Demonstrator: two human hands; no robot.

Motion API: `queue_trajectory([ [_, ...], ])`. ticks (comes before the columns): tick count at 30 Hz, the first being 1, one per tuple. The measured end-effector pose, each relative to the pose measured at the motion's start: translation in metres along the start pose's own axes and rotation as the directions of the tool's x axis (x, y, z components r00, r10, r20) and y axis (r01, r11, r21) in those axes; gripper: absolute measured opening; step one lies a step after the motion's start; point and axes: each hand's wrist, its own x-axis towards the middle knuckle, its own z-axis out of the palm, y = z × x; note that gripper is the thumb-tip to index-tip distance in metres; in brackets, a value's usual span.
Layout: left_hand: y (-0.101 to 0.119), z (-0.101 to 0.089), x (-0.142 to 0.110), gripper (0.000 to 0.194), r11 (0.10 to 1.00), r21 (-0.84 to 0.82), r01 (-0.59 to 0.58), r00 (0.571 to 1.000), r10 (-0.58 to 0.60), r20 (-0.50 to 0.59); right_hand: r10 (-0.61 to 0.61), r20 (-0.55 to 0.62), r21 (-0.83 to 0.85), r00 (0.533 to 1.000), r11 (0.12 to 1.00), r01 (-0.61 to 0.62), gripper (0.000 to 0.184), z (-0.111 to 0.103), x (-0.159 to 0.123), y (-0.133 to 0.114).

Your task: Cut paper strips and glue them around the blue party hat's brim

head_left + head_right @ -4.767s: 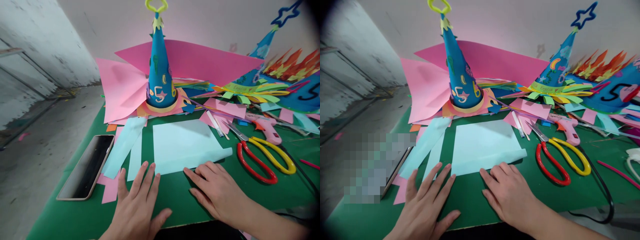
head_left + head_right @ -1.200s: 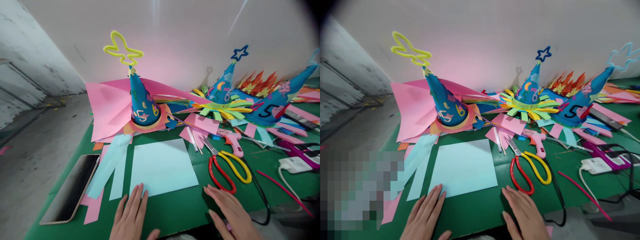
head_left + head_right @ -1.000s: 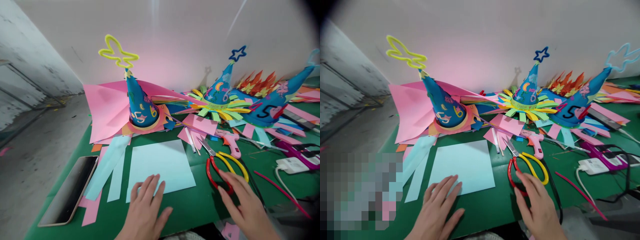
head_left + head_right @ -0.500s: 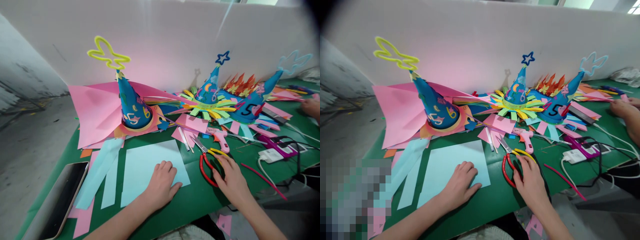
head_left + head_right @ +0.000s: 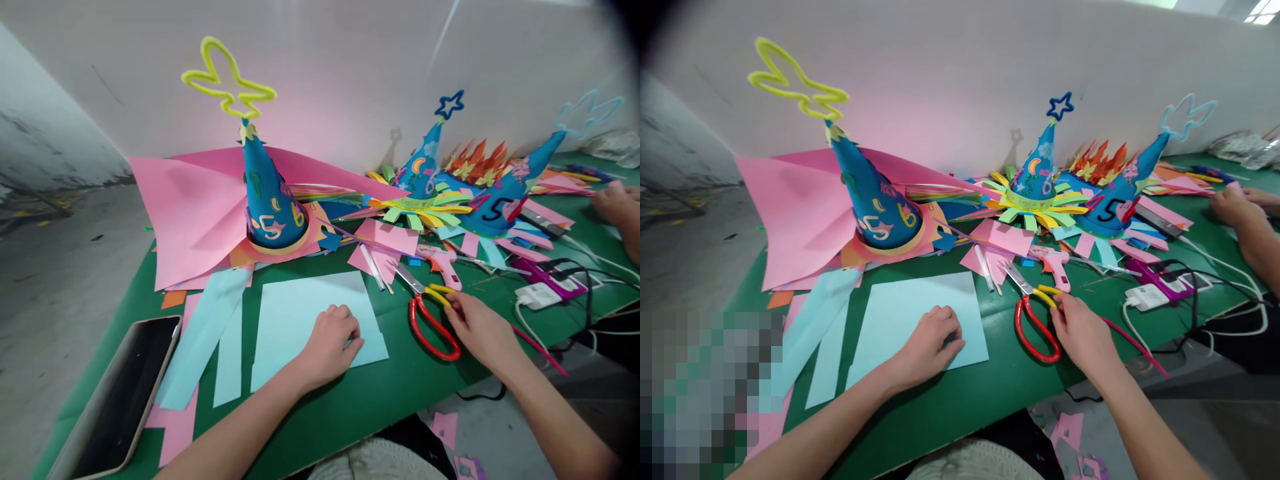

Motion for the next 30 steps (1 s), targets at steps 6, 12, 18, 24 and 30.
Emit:
queue_trajectory([
  [6, -0.007, -0.007, 0.005, 0.01, 0.994, -0.106, -0.027, 1.0, 0.029, 0.011, -0.055, -0.01, 0.113, 0.998, 0.992, 0.055, 0.033, -0.035, -0.02, 0.007],
  [12, -0.007, -0.01, 0.006, 0.012, 0.987, -0.159, -0.03, 1.0, 0.031, 0.0, -0.266, 0.302, 0.383, 0.915, 0.913, 0.139, 0.042, -0.05, -0.045, 0.012],
  [18, -0.006, -0.008, 0.007, 0.011, 0.986, -0.167, -0.021, 1.0, 0.02, -0.011, -0.272, 0.468, 0.218, 0.841, 0.958, 0.189, 0.059, -0.052, -0.047, 0.012],
  [24, -0.003, -0.008, 0.005, 0.012, 0.987, -0.157, -0.022, 1.0, 0.02, -0.017, -0.375, 0.395, -0.025, 0.839, 0.908, 0.418, 0.071, -0.045, -0.039, 0.017],
  [30, -0.003, -0.009, 0.004, 0.012, 0.991, -0.135, -0.024, 1.0, 0.021, -0.02, -0.452, 0.393, -0.06, 0.801, 0.857, 0.513, 0.075, -0.041, -0.037, 0.019],
])
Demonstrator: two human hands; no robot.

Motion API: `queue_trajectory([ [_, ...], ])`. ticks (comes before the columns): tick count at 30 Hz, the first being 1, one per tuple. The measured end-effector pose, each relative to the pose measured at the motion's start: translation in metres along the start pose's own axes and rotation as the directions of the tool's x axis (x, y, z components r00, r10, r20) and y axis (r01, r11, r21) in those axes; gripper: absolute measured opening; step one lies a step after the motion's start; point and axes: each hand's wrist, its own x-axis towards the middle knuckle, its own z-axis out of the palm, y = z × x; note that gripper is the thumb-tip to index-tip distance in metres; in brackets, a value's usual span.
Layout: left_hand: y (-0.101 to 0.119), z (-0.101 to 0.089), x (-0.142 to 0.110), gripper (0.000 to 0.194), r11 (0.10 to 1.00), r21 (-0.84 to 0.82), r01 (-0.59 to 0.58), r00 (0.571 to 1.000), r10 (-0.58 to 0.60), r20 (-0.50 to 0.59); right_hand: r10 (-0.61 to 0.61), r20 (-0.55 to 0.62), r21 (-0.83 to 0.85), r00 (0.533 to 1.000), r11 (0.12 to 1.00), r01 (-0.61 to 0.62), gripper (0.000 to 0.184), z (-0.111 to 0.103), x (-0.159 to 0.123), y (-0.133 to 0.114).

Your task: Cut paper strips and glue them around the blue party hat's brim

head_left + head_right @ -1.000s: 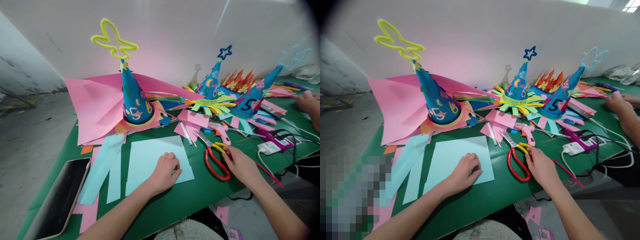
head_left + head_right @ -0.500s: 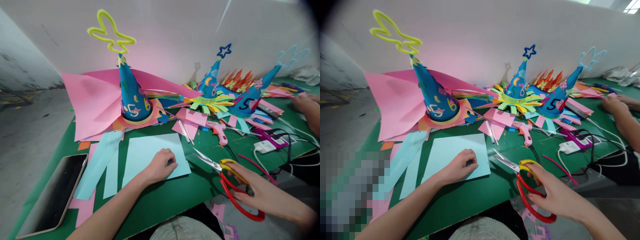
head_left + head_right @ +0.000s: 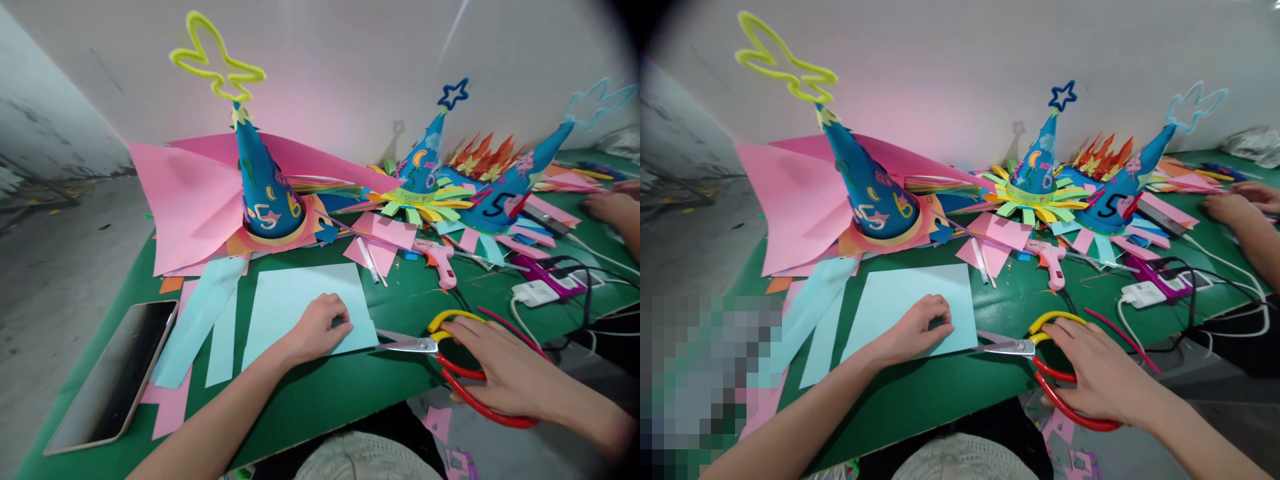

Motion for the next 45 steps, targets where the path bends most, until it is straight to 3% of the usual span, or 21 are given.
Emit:
queue_trajectory([
  [7, -0.001, 0.005, 0.0, 0.012, 0.998, 0.059, -0.033, 0.999, 0.034, -0.017, -0.097, 0.012, 0.039, 0.995, 0.995, 0.096, 0.051, -0.006, 0.018, -0.011],
  [12, -0.005, 0.013, -0.01, 0.016, 0.985, 0.134, -0.105, 0.993, 0.111, -0.041, -0.139, 0.009, 0.061, 0.99, 0.989, 0.138, 0.049, -0.008, 0.025, -0.015],
  [19, -0.004, 0.012, -0.019, 0.04, 0.914, 0.23, -0.335, 0.939, 0.303, 0.163, -0.173, 0.019, 0.016, 0.985, 0.985, 0.173, 0.05, -0.006, 0.023, -0.014],
  [29, 0.001, 0.01, -0.02, 0.05, 0.891, 0.303, -0.338, 0.922, 0.248, 0.297, -0.213, -0.028, 0.092, 0.977, 0.972, 0.215, 0.055, 0.001, 0.023, -0.008],
  [45, 0.002, 0.014, -0.021, 0.049, 0.89, 0.322, -0.323, 0.927, 0.228, 0.299, -0.216, 0.021, 0.155, 0.976, 0.965, 0.21, 0.053, -0.002, 0.033, -0.024],
])
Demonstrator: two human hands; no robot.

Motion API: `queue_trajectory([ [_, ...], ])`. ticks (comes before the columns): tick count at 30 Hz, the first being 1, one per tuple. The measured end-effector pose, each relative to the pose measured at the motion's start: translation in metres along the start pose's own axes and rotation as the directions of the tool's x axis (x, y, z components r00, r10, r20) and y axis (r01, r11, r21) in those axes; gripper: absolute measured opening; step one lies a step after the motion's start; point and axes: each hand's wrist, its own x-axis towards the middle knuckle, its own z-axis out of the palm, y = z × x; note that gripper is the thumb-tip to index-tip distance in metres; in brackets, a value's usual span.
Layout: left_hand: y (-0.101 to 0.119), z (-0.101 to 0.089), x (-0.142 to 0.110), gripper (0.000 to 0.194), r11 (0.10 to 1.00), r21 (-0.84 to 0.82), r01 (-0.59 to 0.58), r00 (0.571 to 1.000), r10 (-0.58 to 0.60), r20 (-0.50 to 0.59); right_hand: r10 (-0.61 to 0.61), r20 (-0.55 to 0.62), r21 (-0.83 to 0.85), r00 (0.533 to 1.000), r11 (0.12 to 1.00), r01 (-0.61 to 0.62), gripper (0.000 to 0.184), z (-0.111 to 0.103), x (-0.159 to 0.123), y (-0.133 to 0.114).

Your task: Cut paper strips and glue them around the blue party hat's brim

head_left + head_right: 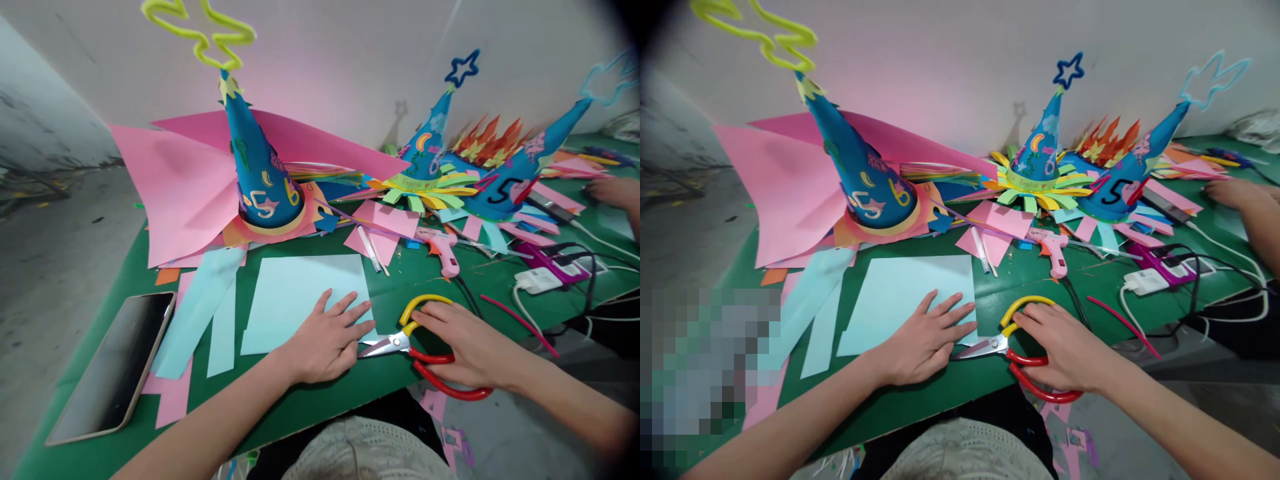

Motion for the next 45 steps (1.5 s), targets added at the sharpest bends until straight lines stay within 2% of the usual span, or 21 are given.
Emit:
queue_trajectory([
  [6, 0.008, 0.007, 0.007, 0.046, 0.999, -0.046, 0.014, 0.999, -0.017, -0.051, 0.008, -0.049, -0.008, 0.999, 1.0, -0.008, 0.053, 0.002, -0.004, 0.0],
  [16, 0.012, 0.01, 0.013, 0.046, 0.998, -0.04, 0.041, 0.996, -0.044, -0.073, -0.012, -0.023, 0.017, 1.0, 1.0, 0.012, 0.051, -0.001, 0.004, -0.004],
  [21, 0.015, 0.013, 0.017, 0.046, 0.998, -0.033, 0.062, 0.993, -0.065, -0.1, -0.019, -0.049, 0.076, 0.999, 0.997, 0.023, 0.051, 0.0, 0.009, -0.008],
  [28, 0.022, 0.016, 0.023, 0.049, 0.996, -0.024, 0.09, 0.987, -0.092, -0.128, -0.013, -0.032, 0.021, 0.999, 1.0, 0.014, 0.051, 0.002, 0.006, -0.009],
  [33, 0.009, 0.001, 0.01, 0.045, 0.993, -0.025, 0.111, 0.992, -0.113, -0.062, -0.008, -0.031, 0.011, 1.0, 1.0, 0.008, 0.051, 0.001, 0.007, -0.01],
  [36, -0.005, -0.005, -0.002, 0.041, 0.997, 0.021, 0.07, 0.997, -0.069, -0.044, -0.003, -0.038, 0.01, 0.999, 1.0, 0.003, 0.051, 0.001, 0.007, -0.009],
  [40, -0.017, -0.004, -0.008, 0.038, 0.999, 0.039, 0.005, 1.0, -0.005, 0.007, -0.002, -0.032, 0.006, 0.999, 1.0, 0.002, 0.051, 0.001, 0.005, -0.008],
  [45, -0.021, 0.001, -0.007, 0.038, 1.0, 0.019, -0.004, 1.0, 0.004, -0.015, 0.003, -0.041, 0.013, 0.999, 1.0, -0.002, 0.051, 0.0, 0.006, -0.008],
])
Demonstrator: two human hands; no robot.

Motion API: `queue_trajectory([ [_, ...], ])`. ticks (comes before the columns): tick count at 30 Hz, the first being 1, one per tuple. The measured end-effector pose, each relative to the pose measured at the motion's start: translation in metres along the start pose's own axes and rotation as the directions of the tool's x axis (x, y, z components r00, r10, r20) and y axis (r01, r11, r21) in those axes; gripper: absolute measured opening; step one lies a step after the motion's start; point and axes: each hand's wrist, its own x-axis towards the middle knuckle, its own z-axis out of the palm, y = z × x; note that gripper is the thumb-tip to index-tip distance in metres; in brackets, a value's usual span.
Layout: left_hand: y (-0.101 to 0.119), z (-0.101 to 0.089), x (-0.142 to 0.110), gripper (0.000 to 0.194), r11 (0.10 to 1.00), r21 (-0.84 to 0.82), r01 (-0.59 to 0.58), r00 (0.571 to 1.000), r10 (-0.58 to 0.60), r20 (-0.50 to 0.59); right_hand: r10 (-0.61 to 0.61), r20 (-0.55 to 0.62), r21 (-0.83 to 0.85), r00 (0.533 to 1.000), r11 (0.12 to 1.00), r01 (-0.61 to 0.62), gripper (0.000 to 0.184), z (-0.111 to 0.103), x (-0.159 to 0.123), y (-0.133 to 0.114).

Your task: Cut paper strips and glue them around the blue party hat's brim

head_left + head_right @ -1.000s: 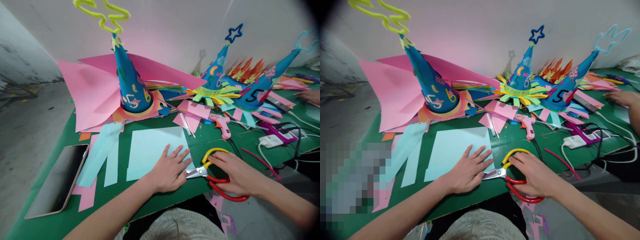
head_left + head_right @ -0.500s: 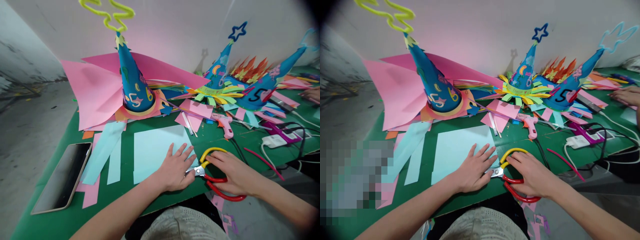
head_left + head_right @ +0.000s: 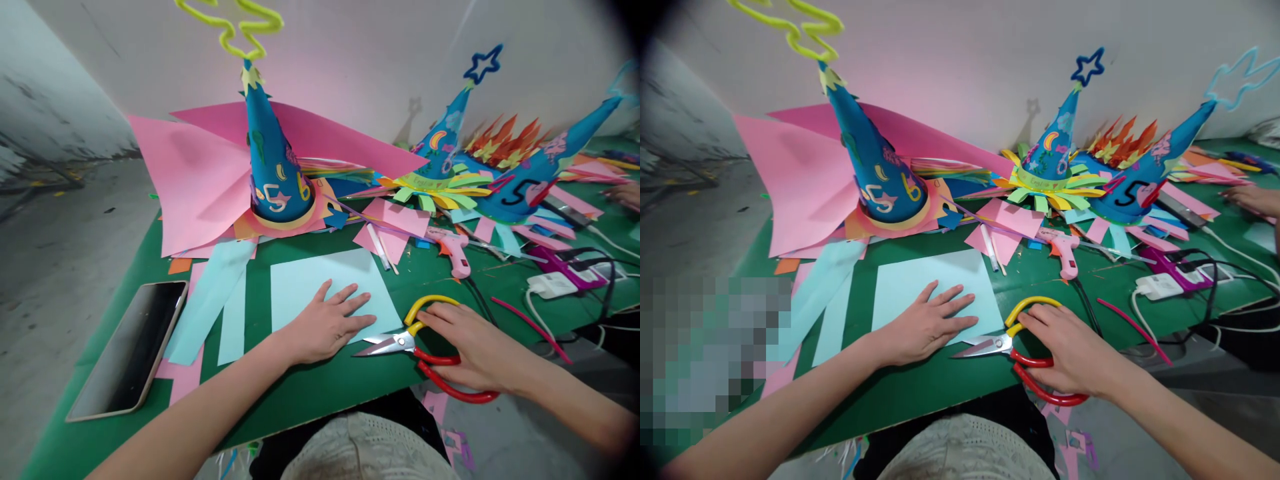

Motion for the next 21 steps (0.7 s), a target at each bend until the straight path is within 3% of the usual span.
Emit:
queue_trajectory([
  [11, 0.0, -0.002, 0.0, 0.038, 0.998, -0.066, 0.005, 1.0, -0.006, -0.002, -0.039, 0.031, 0.015, 0.999, 0.999, 0.039, 0.051, -0.001, 0.007, -0.004],
  [21, 0.002, -0.008, -0.001, 0.043, 0.989, -0.145, 0.038, 0.999, -0.035, 0.027, -0.037, -0.011, 0.042, 0.999, 0.998, 0.037, 0.05, 0.002, 0.015, -0.019],
])
